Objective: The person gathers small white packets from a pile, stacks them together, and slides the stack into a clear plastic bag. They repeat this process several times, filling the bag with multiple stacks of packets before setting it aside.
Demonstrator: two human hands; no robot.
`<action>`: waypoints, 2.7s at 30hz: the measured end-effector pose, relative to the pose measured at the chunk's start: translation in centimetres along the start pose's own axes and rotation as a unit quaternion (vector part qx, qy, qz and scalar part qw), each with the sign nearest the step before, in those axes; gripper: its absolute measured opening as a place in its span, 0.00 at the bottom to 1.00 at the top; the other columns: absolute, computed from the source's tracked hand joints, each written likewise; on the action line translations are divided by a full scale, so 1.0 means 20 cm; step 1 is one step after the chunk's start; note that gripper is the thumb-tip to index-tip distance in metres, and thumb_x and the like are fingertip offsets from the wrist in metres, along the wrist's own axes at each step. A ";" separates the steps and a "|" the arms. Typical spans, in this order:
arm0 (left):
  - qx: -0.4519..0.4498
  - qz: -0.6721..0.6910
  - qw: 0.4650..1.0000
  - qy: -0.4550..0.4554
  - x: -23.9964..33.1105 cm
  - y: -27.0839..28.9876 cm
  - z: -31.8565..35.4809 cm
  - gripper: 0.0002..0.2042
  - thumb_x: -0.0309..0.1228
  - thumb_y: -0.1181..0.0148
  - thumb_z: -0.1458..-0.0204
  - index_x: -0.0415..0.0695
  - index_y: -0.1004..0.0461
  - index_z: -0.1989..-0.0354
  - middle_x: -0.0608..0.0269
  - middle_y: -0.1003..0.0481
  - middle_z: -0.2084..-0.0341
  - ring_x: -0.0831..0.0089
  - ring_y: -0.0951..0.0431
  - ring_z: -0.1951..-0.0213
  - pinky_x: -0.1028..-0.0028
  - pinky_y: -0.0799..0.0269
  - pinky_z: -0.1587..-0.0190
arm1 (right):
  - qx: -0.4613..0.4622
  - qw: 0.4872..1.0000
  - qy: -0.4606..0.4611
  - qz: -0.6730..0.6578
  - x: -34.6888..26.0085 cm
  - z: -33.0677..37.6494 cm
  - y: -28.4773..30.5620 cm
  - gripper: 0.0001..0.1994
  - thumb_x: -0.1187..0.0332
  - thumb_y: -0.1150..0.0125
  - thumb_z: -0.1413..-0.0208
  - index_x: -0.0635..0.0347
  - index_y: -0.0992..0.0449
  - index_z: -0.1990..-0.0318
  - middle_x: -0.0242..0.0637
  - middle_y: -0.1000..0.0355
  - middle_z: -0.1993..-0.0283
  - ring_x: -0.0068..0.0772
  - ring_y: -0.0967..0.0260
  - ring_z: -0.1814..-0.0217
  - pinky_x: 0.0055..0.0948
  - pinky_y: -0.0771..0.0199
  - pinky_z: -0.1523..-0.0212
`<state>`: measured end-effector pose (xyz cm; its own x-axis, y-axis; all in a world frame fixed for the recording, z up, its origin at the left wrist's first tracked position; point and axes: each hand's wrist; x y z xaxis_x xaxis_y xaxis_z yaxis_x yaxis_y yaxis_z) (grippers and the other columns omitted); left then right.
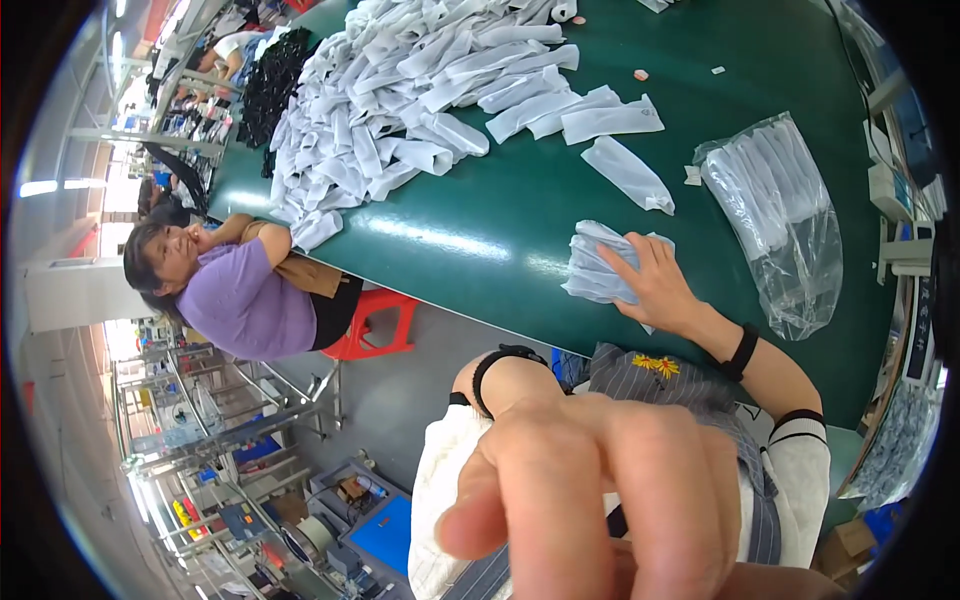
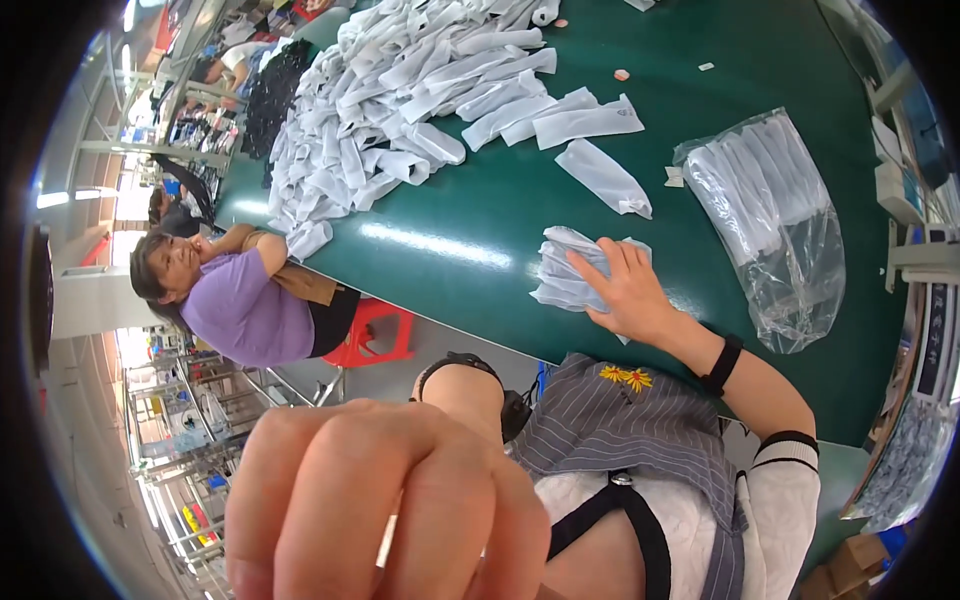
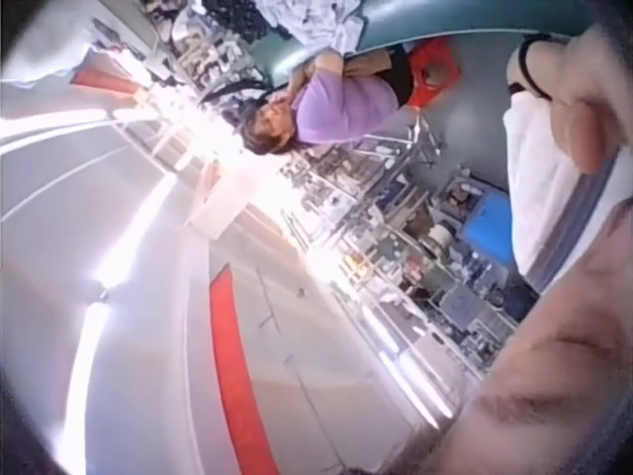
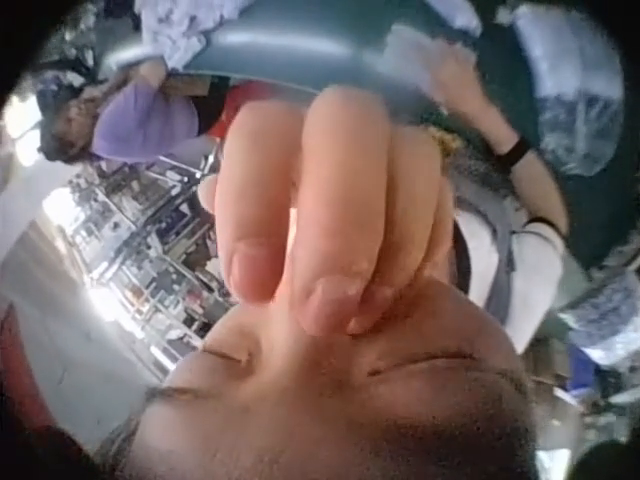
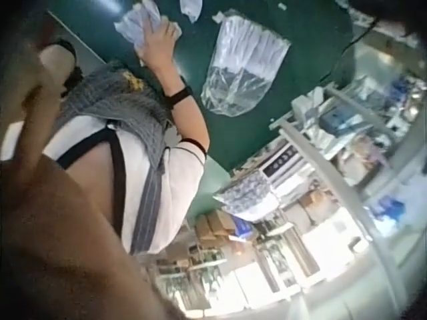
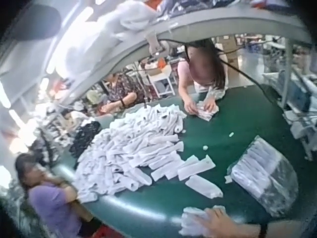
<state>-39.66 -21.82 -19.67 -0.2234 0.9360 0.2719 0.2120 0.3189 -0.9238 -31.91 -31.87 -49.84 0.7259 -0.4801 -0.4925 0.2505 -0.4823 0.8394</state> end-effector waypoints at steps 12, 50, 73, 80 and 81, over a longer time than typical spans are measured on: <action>-0.332 0.085 0.930 0.132 -0.08 0.25 -0.18 0.18 0.42 0.63 0.32 0.42 0.29 0.58 0.54 0.29 0.62 0.71 0.29 0.63 0.75 0.28 0.55 | 0.022 1.000 -0.003 0.009 -0.02 -0.03 -0.02 0.43 0.62 0.27 0.62 0.49 0.39 0.34 0.53 0.43 0.43 0.55 0.42 0.44 0.47 0.41 0.43; -0.543 -0.409 0.699 0.222 -1.15 -0.05 -0.50 0.15 0.23 0.49 0.43 0.33 0.34 0.47 0.55 0.24 0.67 0.77 0.26 0.73 0.80 0.29 0.66 | 0.119 0.953 -0.208 -0.183 -0.02 0.67 0.20 0.42 0.59 0.29 0.57 0.50 0.41 0.32 0.60 0.46 0.38 0.56 0.45 0.37 0.49 0.44 0.39; -0.449 -0.607 0.656 -0.002 -1.22 0.27 -0.54 0.29 0.31 0.44 0.51 0.35 0.48 0.43 0.48 0.24 0.75 0.51 0.21 0.74 0.61 0.26 0.71 | 0.044 0.953 -0.292 -0.061 -0.15 0.93 0.33 0.40 0.63 0.28 0.61 0.50 0.37 0.36 0.53 0.40 0.42 0.56 0.40 0.43 0.45 0.37 0.43; -0.239 -0.861 0.427 -0.140 -1.19 -0.04 -0.60 0.30 0.25 0.52 0.46 0.21 0.52 0.38 0.41 0.23 0.73 0.51 0.19 0.70 0.57 0.24 0.66 | 0.066 0.889 -0.450 0.040 -0.30 1.21 0.57 0.41 0.70 0.27 0.65 0.53 0.36 0.36 0.54 0.43 0.38 0.57 0.41 0.38 0.44 0.35 0.41; -0.126 -0.926 0.303 -0.188 -1.19 -0.06 -0.58 0.29 0.25 0.52 0.46 0.20 0.51 0.38 0.41 0.23 0.73 0.51 0.19 0.69 0.57 0.24 0.66 | 0.078 0.873 -0.479 0.051 -0.31 1.25 0.59 0.41 0.70 0.27 0.65 0.53 0.36 0.36 0.54 0.44 0.38 0.57 0.41 0.38 0.44 0.36 0.40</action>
<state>-23.53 -42.72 -21.97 -0.2647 -0.9496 0.1682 -0.5522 0.2922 0.7808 -49.37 -52.87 -42.68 -0.1491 -0.8823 -0.4464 0.0717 -0.4599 0.8851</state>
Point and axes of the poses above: each hand's wrist, its own z-axis away from the middle knuckle, its own y-axis out of the back of the hand, x = y × z
